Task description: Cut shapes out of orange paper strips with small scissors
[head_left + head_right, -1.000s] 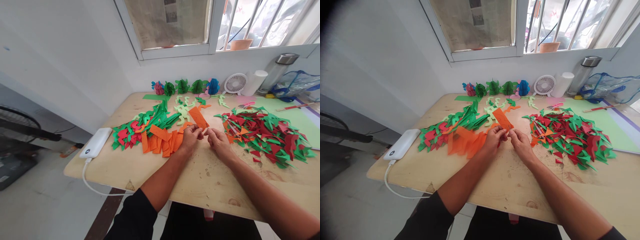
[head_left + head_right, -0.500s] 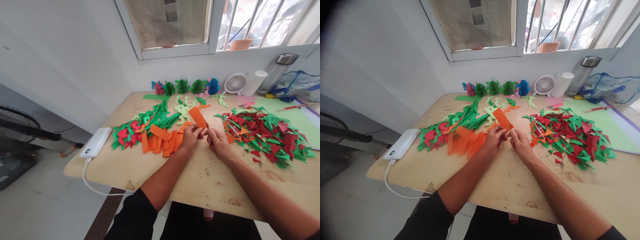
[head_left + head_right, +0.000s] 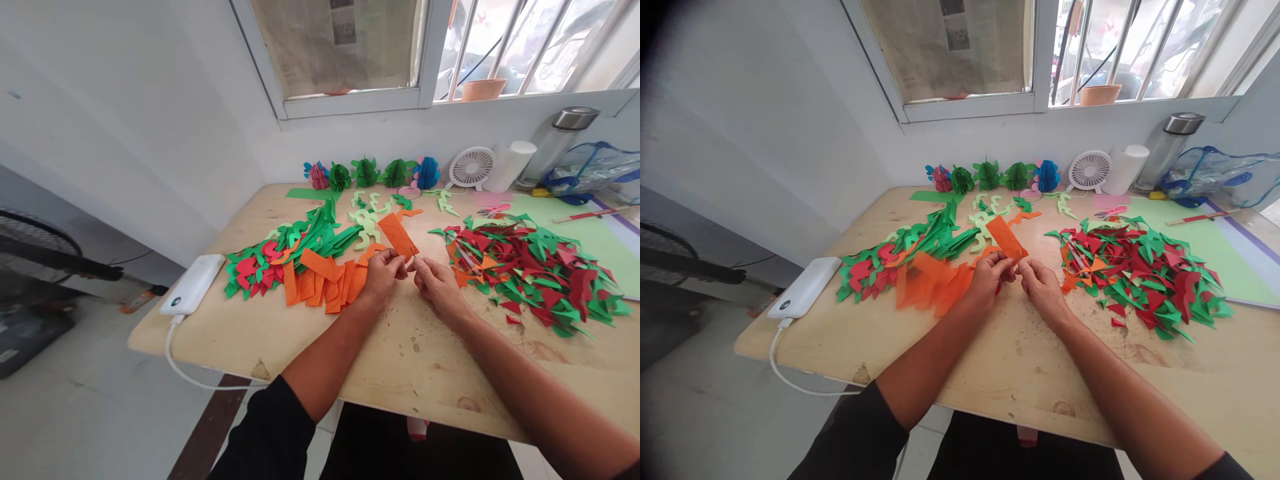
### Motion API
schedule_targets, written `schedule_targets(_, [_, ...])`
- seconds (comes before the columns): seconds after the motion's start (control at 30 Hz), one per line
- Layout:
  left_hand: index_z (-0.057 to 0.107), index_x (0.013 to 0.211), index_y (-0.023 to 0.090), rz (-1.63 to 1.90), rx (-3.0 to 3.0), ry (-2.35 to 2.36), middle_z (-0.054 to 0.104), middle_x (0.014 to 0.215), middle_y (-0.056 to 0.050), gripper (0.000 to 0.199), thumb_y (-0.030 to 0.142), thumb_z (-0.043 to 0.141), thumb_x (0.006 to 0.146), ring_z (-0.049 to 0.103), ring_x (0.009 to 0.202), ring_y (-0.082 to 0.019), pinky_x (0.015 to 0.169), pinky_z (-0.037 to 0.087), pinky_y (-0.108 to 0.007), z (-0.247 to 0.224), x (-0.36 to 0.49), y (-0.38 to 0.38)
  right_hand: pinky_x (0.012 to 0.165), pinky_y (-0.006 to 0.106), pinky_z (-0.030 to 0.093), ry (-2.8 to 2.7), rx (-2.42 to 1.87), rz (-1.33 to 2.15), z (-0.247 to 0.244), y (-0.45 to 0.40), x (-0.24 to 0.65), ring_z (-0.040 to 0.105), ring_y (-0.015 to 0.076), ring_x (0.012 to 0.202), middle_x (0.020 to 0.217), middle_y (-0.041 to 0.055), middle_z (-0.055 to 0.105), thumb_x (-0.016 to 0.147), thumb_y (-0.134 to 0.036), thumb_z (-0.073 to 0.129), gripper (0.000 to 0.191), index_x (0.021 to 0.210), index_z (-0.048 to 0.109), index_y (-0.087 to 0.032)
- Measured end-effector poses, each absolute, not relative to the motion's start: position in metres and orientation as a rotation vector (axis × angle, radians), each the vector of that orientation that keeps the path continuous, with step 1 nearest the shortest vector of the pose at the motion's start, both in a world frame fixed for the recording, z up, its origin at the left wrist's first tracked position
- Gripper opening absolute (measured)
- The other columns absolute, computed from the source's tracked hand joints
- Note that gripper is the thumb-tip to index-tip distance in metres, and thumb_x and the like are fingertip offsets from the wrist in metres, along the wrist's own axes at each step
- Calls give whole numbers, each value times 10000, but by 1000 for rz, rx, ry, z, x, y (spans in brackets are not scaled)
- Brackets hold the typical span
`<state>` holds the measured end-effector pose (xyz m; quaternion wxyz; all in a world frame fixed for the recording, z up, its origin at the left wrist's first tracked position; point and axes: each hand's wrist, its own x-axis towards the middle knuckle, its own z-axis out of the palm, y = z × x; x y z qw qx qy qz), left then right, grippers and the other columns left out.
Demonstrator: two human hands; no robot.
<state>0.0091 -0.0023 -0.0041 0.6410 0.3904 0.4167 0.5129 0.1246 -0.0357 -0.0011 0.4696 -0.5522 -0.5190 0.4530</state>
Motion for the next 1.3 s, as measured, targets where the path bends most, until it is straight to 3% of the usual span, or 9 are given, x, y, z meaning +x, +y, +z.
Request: schedule_targets(1.3, [477, 573, 164, 1175, 885, 933, 469, 481, 41, 200, 261, 629, 659, 422, 470, -65, 544, 359, -235, -5, 9, -2, 356, 209, 186, -1266, -1358, 1152, 2, -38, 123, 269, 62, 394, 475, -65, 355, 763, -661, 520, 504, 704, 579, -164])
